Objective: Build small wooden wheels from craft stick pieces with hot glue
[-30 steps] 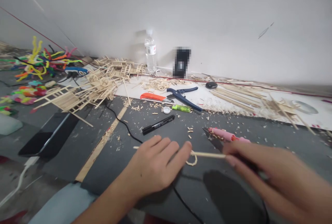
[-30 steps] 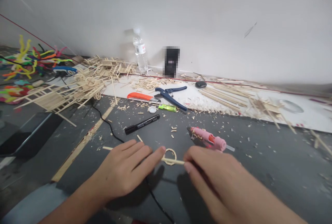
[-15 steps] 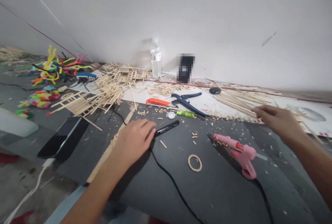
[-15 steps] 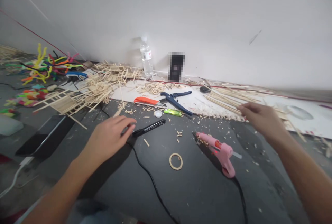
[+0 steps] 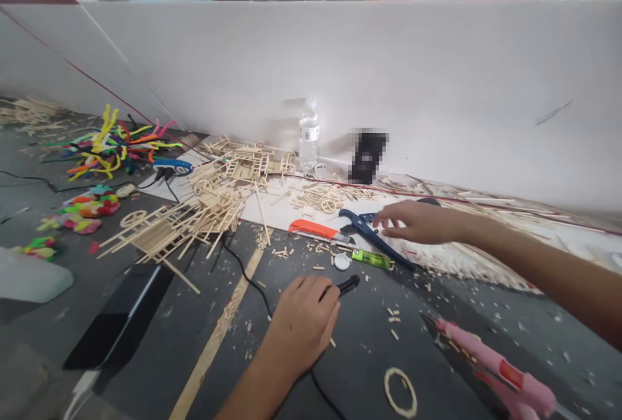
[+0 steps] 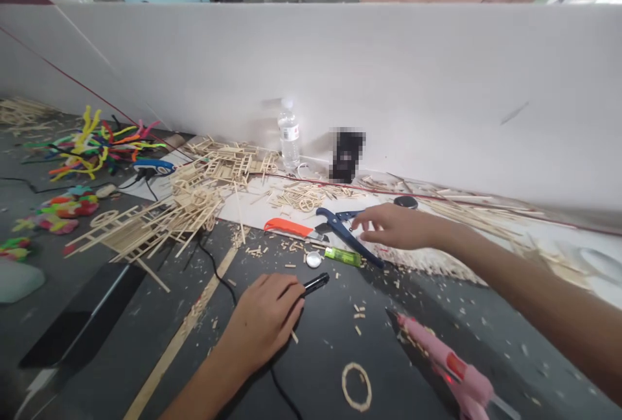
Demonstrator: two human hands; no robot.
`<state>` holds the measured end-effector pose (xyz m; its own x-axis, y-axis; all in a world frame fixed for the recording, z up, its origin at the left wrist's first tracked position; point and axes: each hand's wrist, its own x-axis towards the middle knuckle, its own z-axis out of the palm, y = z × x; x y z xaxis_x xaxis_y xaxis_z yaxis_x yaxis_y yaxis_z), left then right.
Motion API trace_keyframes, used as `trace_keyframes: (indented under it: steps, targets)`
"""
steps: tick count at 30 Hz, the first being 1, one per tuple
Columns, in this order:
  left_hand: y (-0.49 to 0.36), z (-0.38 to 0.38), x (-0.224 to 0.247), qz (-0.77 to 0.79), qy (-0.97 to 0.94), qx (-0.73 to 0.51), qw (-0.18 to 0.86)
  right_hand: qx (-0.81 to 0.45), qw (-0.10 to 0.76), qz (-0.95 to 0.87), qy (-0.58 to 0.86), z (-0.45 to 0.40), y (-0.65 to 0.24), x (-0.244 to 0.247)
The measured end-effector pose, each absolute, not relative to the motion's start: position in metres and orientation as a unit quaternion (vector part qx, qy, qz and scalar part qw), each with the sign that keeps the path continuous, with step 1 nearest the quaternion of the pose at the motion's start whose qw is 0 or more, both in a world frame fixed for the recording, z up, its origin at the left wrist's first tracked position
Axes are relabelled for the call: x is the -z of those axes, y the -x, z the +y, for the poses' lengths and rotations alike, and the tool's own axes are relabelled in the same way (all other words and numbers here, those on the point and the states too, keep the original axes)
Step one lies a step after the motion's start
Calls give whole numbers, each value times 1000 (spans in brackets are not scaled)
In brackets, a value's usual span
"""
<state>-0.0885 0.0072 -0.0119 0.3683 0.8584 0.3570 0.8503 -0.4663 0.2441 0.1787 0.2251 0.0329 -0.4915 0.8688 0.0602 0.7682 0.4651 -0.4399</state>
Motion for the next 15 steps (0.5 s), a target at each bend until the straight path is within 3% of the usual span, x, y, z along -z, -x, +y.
trace_keyframes:
  steps: [6,15]
  targets:
    - [91,10,16,513,-834,-203,18,-109,-70,-904,407,289,-82,-23]
    - [95,17,21,504,-834,-223,29,-39,-153,-899,409,311,-37,-10]
